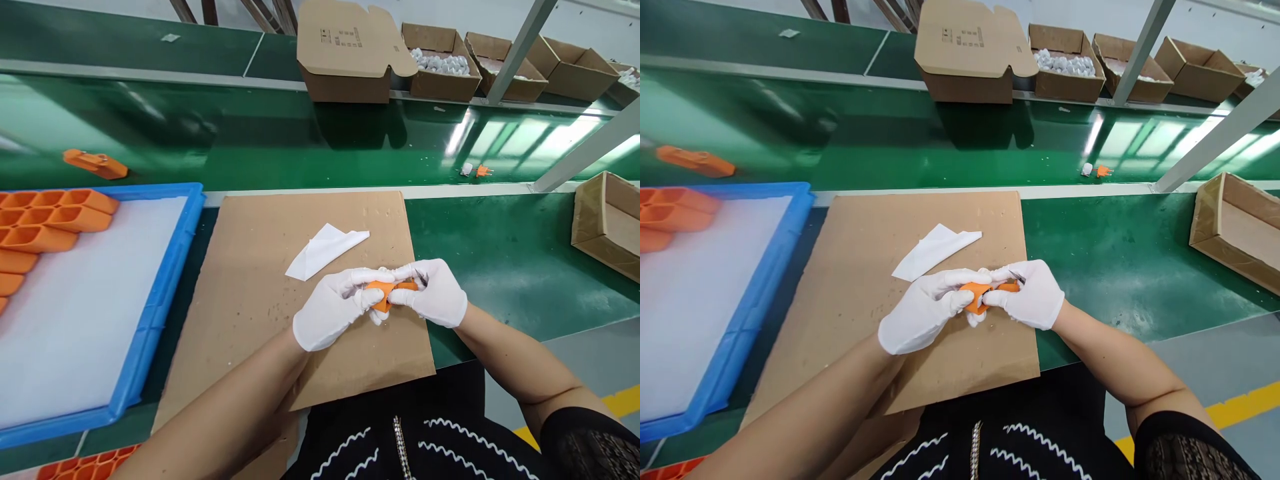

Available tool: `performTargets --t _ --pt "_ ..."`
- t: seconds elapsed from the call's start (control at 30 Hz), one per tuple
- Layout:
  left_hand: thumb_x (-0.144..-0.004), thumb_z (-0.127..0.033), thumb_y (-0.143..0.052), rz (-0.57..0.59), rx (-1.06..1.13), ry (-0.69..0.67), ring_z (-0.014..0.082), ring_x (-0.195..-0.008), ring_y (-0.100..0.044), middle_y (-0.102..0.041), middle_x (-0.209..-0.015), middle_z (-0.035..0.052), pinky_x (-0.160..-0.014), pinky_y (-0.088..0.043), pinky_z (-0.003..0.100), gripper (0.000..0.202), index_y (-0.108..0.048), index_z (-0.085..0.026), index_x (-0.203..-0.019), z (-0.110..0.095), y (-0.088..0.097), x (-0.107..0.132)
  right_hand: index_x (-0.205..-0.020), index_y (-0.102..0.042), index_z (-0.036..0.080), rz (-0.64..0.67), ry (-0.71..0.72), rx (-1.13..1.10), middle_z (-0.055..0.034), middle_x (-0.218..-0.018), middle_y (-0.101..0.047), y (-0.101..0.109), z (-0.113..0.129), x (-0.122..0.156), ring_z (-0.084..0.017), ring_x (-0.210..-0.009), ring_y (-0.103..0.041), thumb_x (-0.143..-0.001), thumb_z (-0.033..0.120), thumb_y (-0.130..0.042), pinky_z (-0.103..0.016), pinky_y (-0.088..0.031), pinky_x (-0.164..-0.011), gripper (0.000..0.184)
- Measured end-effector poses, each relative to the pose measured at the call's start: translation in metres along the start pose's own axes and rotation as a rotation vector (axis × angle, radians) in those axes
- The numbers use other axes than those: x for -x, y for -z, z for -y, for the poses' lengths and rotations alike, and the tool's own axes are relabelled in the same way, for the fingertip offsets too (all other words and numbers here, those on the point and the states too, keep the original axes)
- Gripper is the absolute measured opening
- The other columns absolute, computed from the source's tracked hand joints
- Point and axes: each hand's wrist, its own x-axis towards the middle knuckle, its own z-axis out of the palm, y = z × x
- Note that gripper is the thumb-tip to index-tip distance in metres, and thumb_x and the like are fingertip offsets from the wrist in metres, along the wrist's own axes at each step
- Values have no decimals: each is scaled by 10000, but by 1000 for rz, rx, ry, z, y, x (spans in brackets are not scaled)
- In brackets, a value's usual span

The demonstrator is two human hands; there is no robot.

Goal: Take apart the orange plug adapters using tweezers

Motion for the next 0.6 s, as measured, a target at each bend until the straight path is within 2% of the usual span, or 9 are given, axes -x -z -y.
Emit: performTargets --t 0.07,0.17,0.27,0.33,0.4,0.47,0.53,0.6 --pt "-793 -440 -810 -26 -25 -5 145 -554 -644 -708 -677 35 -567 -600 321 365 -767 -160 -1023 2 -1 -1 -826 -803 141 -10 -22 -26 -56 -755 -750 0 1 -3 -138 -614 -599 -605 312 -865 -287 -487 -562 286" --pt "-835 -490 -750 -83 -96 -52 151 -591 -641 -709 -722 51 -592 -600 330 440 -744 -155 -1119 1 -6 -1 -884 -808 141 28 -89 -140 -72 -826 -770 3 4 -8 -156 -713 -646 -547 341 -914 -313 -526 -683 406" --pt "-825 -472 -750 -183 -327 -165 176 -715 -663 -722 -975 88 -683 -602 362 494 -694 -210 -1241 -2 -12 1 -996 -800 168 24 -142 -277 -60 -874 -769 6 7 -11 -126 -725 -636 -572 402 -928 -267 -505 -658 501" --pt "-800 -395 -779 -267 -585 -309 217 -885 -672 -695 -1082 77 -790 -592 387 457 -695 -270 -1232 -3 -14 4 -985 -794 175 48 -197 -347 -23 -778 -736 6 6 -12 -58 -570 -522 -582 423 -929 -201 -402 -512 493" --pt "-791 -343 -791 -346 -814 -479 238 -969 -654 -680 -1025 60 -851 -566 398 386 -721 -285 -1166 -2 -13 6 -889 -778 158 140 -288 -406 21 -627 -653 2 1 -12 -13 -451 -335 -567 431 -927 -175 -222 -409 447" --pt "-760 -349 -819 -401 -956 -622 230 -889 -643 -642 -907 49 -784 -550 376 341 -748 -268 -1083 1 -12 9 -749 -726 141 241 -377 -438 46 -529 -567 -4 -5 -11 -2 -424 -252 -542 385 -918 -176 -124 -401 373" --pt "-728 -366 -839 -450 -1027 -696 201 -768 -608 -594 -846 43 -680 -517 347 318 -764 -246 -1013 4 -12 11 -669 -668 140 310 -447 -434 49 -490 -525 -11 -12 -10 -10 -417 -274 -531 299 -885 -173 -134 -407 302" --pt "-726 -368 -830 -464 -1048 -703 178 -687 -564 -565 -809 38 -617 -480 336 274 -776 -233 -959 6 -15 13 -679 -650 150 350 -510 -423 39 -505 -538 -17 -19 -9 -26 -420 -316 -543 243 -831 -173 -163 -408 245"
